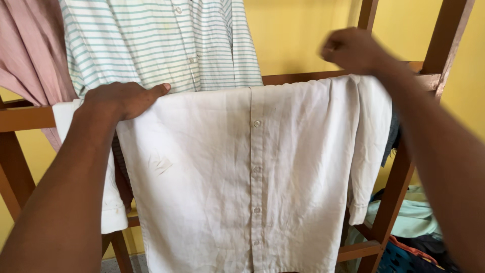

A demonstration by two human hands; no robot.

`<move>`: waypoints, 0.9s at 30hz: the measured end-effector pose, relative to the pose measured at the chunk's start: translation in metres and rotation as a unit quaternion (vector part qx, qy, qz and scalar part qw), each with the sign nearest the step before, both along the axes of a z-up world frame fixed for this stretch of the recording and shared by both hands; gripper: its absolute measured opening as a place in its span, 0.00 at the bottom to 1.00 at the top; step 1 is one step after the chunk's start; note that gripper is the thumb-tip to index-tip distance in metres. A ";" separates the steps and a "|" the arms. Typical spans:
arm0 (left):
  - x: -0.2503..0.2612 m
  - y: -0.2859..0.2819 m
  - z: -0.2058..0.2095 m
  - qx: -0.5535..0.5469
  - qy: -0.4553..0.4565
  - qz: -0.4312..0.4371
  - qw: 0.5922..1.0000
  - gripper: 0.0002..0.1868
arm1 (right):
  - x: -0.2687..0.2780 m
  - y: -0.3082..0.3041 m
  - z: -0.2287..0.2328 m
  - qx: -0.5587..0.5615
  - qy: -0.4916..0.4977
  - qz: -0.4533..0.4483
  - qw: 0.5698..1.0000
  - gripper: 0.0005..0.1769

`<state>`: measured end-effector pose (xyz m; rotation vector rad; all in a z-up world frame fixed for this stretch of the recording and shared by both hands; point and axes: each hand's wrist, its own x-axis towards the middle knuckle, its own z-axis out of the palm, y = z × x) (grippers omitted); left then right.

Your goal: The person takes a white shirt from a wooden rack, smooths it out, and buttons it from bottom to top. They then place a red hanger inside the shirt, adjust the collar and shoulders, and hang the shirt back on the rack.

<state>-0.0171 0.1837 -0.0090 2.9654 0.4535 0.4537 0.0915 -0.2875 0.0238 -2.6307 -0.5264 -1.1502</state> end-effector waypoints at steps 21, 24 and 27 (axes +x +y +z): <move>0.004 -0.001 -0.002 -0.015 -0.005 0.015 1.000 0.48 | 0.009 -0.097 -0.006 0.359 -0.054 0.022 0.932 0.14; 0.003 -0.002 -0.003 -0.024 -0.008 0.013 1.000 0.48 | 0.029 -0.084 -0.015 0.065 0.009 -0.095 0.993 0.24; 0.002 -0.003 -0.003 -0.025 -0.010 0.012 1.000 0.47 | 0.037 -0.063 -0.028 0.045 0.132 -0.138 0.981 0.30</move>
